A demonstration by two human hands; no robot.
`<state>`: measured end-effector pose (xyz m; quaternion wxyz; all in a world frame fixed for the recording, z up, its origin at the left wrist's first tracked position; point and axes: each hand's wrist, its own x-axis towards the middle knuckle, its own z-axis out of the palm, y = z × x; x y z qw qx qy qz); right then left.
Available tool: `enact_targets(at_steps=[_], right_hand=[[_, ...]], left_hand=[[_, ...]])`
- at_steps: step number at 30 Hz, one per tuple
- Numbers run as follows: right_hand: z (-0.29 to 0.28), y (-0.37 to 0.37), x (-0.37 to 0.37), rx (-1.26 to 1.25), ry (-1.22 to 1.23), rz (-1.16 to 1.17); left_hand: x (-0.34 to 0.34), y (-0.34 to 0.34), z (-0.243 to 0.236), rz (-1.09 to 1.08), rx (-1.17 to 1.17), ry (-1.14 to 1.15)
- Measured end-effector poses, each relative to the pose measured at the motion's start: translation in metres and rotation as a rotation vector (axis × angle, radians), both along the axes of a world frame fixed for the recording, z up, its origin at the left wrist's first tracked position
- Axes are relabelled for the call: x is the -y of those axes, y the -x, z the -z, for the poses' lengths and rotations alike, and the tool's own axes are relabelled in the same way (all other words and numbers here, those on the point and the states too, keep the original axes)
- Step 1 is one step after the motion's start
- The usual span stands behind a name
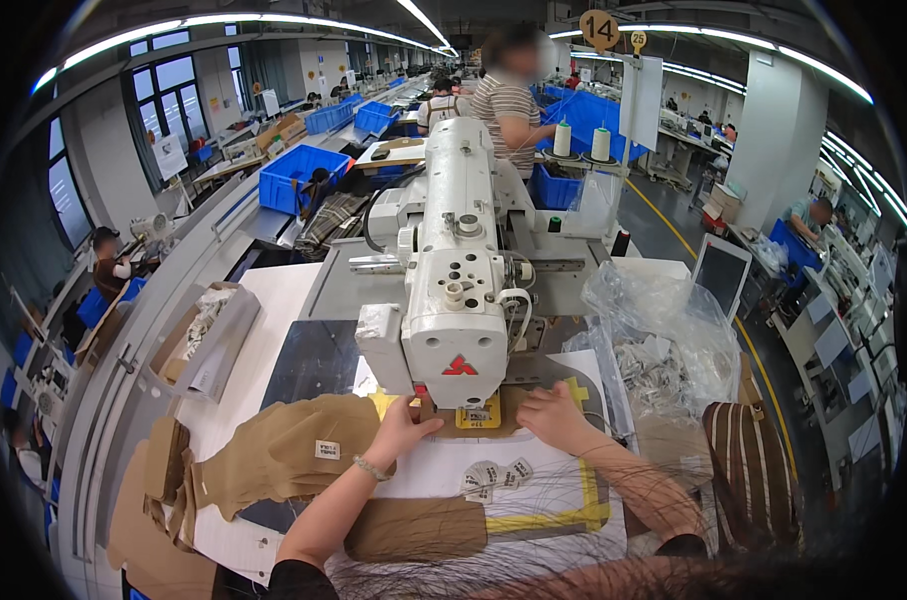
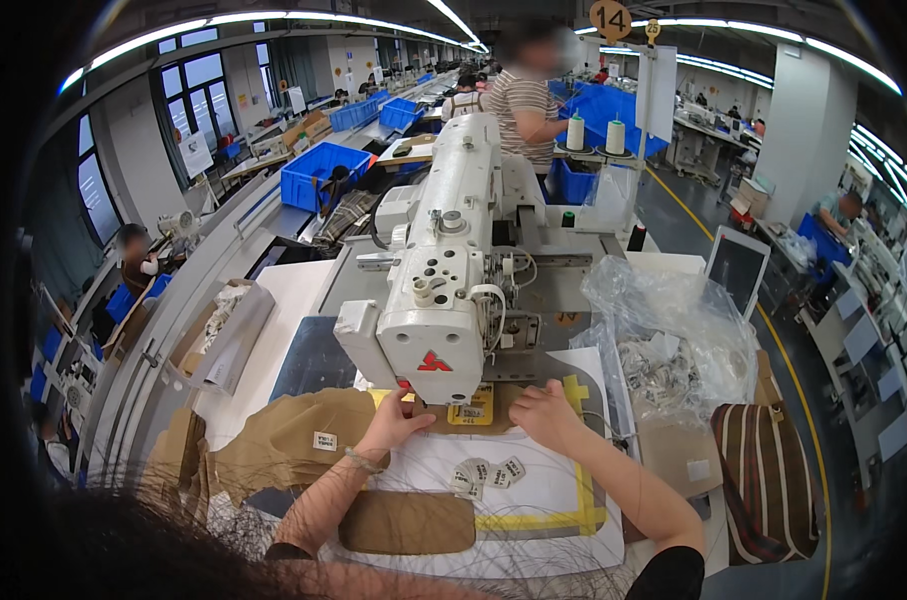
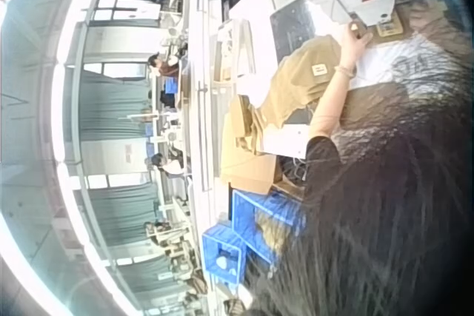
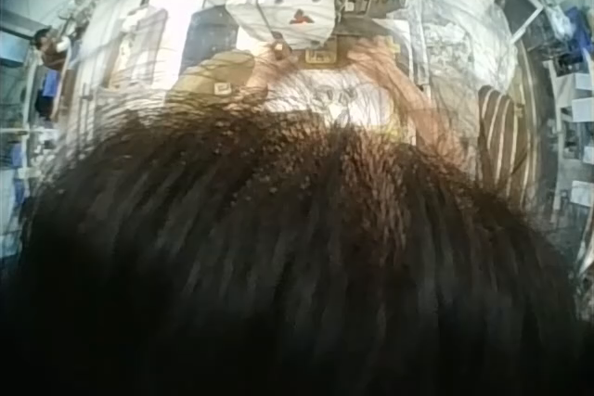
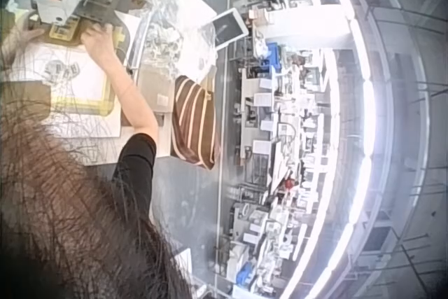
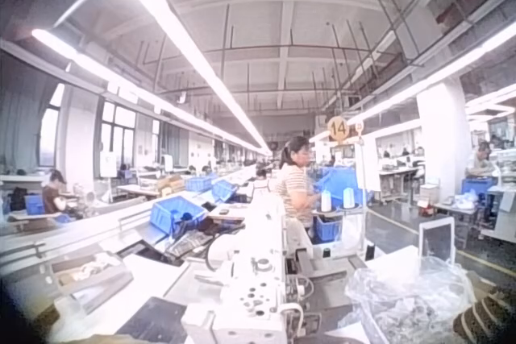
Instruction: Using an industrial sewing machine to sew small leather patches or labels onto fabric components.
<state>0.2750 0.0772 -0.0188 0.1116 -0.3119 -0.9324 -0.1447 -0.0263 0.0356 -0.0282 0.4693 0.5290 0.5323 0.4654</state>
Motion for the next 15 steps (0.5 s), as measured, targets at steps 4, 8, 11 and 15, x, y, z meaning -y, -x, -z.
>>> enact_targets(at_steps=[4,8,11,15], right_hand=[[-0.016,-0.013,0.028,-0.213,0.284,-0.021],[-0.033,-0.032,0.06,-0.147,0.129,0.139],[-0.05,-0.055,0.083,-0.087,0.22,0.39],[-0.023,-0.085,0.096,-0.04,0.243,0.443]], left_hand=[[0.02,0.008,-0.008,0.146,-0.01,0.147],[0.056,0.024,-0.013,0.199,-0.087,0.033],[0.078,0.057,-0.021,0.056,-0.19,-0.039],[0.096,0.1,-0.029,-0.12,-0.158,-0.154]])
